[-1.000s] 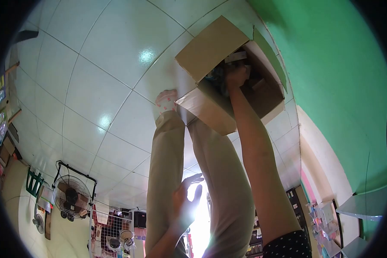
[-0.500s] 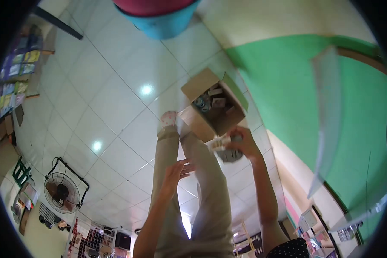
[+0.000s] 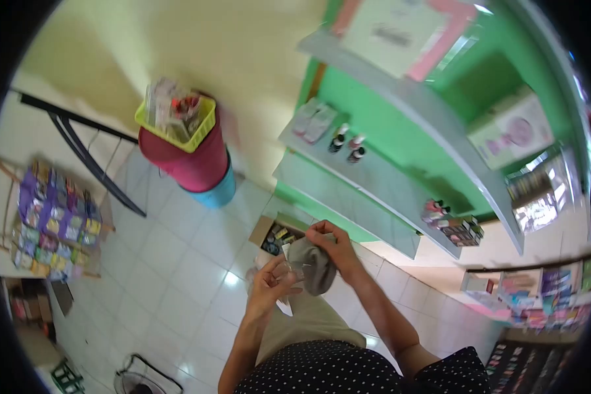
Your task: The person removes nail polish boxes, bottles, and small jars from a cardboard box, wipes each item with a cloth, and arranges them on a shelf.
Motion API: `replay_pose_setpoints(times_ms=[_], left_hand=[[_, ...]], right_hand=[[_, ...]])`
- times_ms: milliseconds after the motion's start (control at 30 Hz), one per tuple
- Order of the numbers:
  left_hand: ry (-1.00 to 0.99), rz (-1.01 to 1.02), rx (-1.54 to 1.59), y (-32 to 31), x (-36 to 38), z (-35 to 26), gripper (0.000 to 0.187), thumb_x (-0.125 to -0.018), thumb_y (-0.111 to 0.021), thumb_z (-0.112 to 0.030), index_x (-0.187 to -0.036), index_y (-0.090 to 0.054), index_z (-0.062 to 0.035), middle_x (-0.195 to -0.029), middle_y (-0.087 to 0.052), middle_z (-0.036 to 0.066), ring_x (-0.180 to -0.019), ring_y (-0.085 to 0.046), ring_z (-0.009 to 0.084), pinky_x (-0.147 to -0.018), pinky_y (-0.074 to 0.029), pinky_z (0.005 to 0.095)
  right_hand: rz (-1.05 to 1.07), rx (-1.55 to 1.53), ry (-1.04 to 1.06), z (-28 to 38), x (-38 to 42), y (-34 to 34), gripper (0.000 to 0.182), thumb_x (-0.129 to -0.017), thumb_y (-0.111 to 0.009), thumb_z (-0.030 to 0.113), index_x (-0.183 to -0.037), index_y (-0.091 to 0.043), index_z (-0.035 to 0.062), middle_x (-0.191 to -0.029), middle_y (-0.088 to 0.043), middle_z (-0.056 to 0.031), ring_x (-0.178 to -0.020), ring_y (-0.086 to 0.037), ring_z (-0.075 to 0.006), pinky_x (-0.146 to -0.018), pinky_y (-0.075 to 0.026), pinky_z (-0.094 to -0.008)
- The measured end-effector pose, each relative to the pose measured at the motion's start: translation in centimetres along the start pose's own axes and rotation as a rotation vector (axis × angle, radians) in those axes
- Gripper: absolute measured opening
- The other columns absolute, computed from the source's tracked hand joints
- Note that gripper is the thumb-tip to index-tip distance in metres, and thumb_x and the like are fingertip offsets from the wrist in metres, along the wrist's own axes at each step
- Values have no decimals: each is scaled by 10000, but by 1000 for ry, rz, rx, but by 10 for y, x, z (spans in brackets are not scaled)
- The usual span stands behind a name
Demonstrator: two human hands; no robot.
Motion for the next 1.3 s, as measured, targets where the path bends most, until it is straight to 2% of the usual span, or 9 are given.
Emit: replay_pose_setpoints(times_ms=[100,200,433,600,733,833,1100,1167,1300], left_hand=[[-129,11,-116,-29,1,-11,447,-752,-538,36,-1183,-422,17,-992,-574,89,-852,-566,124,-676,-466,218],[-167,34,-130,-40,-9,-9,441,-710,-489,90,-1144,-455,22,-1002,-558,73,-858,-542,104,-711,-433,201],[-229,333,-458,-110,-7,-10,408,-769,-538,15,-1162,-428,12,-1018,-564,75,-911,-552,135,-771,-451,240],[-130,396,-611,-162,-51,-20,325,-781,-535,-29,-1085,-435,25,-878,-593,58,-822,-555,106,-700,-437,227],[-434,658,-714,-224,-123,-26,284,-756,-604,-91,-989,-490,25,-836,-606,78,-810,-573,122,-669,-437,219],[-604,629,-980,-249,-170,-19,263,-714,-641,-103,-934,-534,-7,-833,-607,69,-801,-579,133,-651,-431,244],[-740,730,-1201,-274,-192,4,309,-679,-639,-96,-983,-584,-80,-894,-614,6,-867,-567,138,-720,-403,298],[-753,773,-1231,-277,-190,4,305,-683,-629,-81,-985,-586,-81,-915,-613,6,-865,-566,137,-723,-401,293],[-750,784,-1249,-281,-184,3,275,-658,-641,-40,-928,-588,-51,-876,-593,53,-843,-577,181,-700,-428,300]], right_hand=[[-319,161,357,33,47,10,208,-718,-653,188,-847,-567,48,-799,-538,-53,-763,-512,-150,-712,-395,-272],[-535,691,909,85,117,-8,189,-661,-638,63,-834,-563,47,-887,-490,-113,-801,-491,-282,-664,-414,-339],[-739,467,879,73,145,54,159,-670,-623,-11,-806,-545,18,-838,-504,-115,-730,-511,-217,-636,-415,-274],[-902,-52,682,22,169,119,99,-708,-594,3,-784,-531,-1,-749,-504,-79,-690,-494,-162,-633,-396,-260],[-1052,-22,594,1,208,143,85,-709,-579,-13,-774,-524,-9,-729,-500,-67,-660,-469,-135,-614,-387,-251],[-1139,-37,538,-24,226,155,82,-707,-578,-12,-769,-524,-9,-723,-499,-65,-653,-466,-136,-615,-385,-249],[-1310,-71,456,-56,259,168,63,-729,-575,21,-763,-525,4,-647,-492,-9,-602,-421,-67,-543,-356,-209],[-1293,-117,395,-61,259,169,70,-701,-574,-5,-754,-529,-14,-738,-505,-67,-660,-464,-137,-618,-386,-251],[-1270,-124,370,-65,252,172,67,-703,-572,-1,-755,-530,-14,-738,-505,-69,-663,-466,-139,-622,-388,-252]])
Point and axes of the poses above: each hand's wrist, its own x-axis away from the middle knuckle, its own y-axis out of the back of the hand, z = x × y, the point moved 10 cm from there along -x, towards the middle knuckle
